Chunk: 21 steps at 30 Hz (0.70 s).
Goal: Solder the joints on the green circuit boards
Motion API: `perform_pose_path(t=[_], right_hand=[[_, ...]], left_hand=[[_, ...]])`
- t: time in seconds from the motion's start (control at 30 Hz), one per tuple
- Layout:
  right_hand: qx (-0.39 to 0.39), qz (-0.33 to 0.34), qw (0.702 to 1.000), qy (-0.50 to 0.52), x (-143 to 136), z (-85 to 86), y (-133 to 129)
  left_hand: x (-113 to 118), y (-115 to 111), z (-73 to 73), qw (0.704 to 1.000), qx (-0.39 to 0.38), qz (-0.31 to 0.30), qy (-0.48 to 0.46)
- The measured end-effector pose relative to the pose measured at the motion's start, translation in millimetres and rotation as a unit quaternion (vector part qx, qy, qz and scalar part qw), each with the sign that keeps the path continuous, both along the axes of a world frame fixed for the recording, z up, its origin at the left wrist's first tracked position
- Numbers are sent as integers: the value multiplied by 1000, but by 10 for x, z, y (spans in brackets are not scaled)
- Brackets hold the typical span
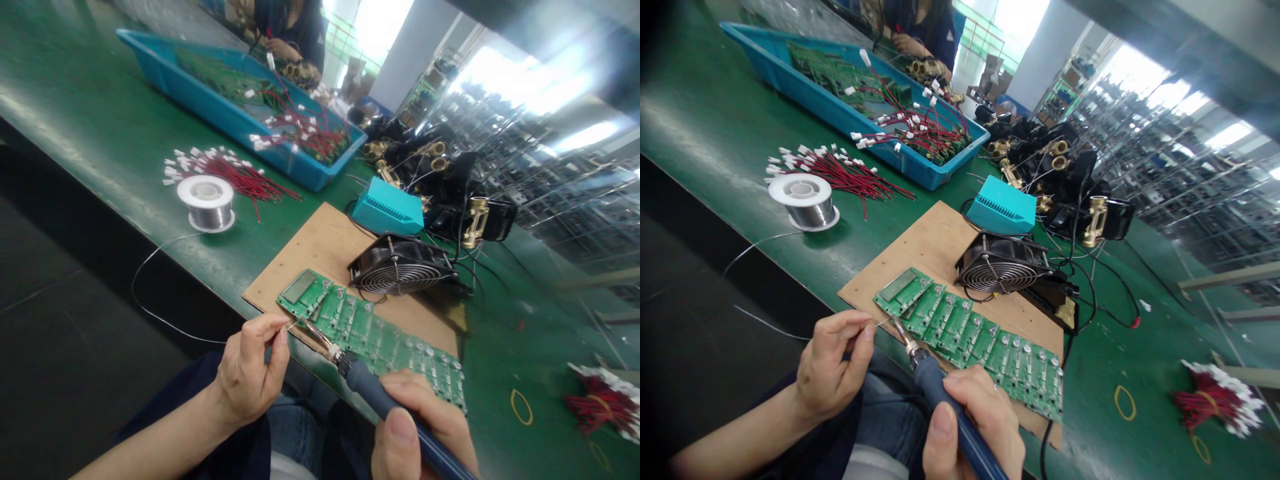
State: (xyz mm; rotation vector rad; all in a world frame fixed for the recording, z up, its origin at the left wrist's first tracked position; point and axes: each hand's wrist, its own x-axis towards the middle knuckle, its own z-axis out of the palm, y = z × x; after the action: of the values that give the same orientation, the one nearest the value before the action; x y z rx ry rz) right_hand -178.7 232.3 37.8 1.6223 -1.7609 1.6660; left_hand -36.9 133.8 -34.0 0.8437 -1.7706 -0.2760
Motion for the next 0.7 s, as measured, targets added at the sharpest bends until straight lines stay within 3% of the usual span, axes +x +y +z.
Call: perform_pose_path(t=[0.33,0.57,0.7], right_hand=[[30,-11,999,8,7,52,3],[-43,1,998,-51,-78,75,30],[-150,-99,977,-113,-333,229,43]], left_hand=[[16,17,-8,1000,2,-3,-16],[190,-86,86,997,-13,73,-11],[365,-424,174,993,-24,111,-16]])
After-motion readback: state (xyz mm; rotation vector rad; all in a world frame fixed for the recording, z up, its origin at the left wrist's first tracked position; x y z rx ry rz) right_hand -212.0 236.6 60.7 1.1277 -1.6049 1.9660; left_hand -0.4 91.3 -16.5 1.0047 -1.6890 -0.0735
